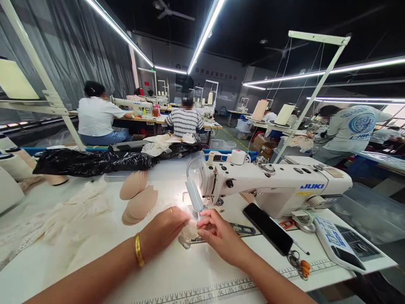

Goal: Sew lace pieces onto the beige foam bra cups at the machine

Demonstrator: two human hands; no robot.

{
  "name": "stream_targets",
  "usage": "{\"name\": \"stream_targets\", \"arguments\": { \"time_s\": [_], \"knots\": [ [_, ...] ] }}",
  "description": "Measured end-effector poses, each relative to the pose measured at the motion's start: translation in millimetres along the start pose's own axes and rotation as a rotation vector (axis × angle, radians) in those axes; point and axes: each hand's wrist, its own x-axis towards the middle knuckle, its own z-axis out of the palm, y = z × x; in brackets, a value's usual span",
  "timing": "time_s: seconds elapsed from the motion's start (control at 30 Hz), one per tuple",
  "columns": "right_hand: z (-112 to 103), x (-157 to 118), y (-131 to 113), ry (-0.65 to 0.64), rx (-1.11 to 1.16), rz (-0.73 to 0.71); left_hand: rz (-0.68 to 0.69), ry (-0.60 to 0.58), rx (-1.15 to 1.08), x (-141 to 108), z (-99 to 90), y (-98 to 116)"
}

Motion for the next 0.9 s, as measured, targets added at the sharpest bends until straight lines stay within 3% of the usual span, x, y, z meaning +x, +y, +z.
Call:
{"name": "stream_targets", "arguments": {
  "time_s": [0.13,0.2,0.27,0.33,0.4,0.43,0.5,0.57,0.63,0.7,0.8,0.9],
  "knots": [
    [25.8,-11.2,-15.3,0.023,0.361,0.041,0.008,0.18,-0.074,-24.0,-14.8,41.9],
    [35.5,-18.8,-19.7,0.078,0.406,0.018,-0.109,0.236,-0.139,-39.1,-17.2,68.9],
    [42.0,-27.3,-22.3,0.116,0.429,0.0,-0.33,0.144,-0.423,-55.5,-15.3,97.0],
    [46.6,-35.8,-24.0,0.132,0.444,-0.021,-0.633,-0.075,-0.928,-67.6,-10.1,120.5],
    [50.9,-44.3,-25.5,0.146,0.457,-0.039,-0.971,-0.118,-1.392,-70.0,-4.5,134.5],
    [53.3,-48.6,-26.3,0.151,0.468,-0.046,-1.109,-0.03,-1.556,-67.0,-2.6,137.3],
    [58.7,-57.8,-27.9,0.163,0.501,-0.057,-1.254,0.286,-1.719,-54.8,-1.7,136.1],
    [64.4,-67.9,-28.9,0.165,0.535,-0.052,-1.247,0.578,-1.734,-40.0,-4.2,130.3],
    [69.9,-77.5,-28.9,0.144,0.577,-0.023,-1.222,0.732,-1.673,-29.2,-7.8,126.0],
    [74.4,-84.8,-28.3,0.131,0.654,-0.005,-1.214,0.72,-1.622,-25.0,-10.6,126.6],
    [77.4,-88.8,-27.1,0.211,0.76,0.009,-1.2,0.575,-1.639,-26.6,-10.7,134.9],
    [77.3,-88.0,-24.9,0.298,0.738,0.073,-1.254,0.581,-1.737,-28.2,-7.5,141.8]
  ]
}}
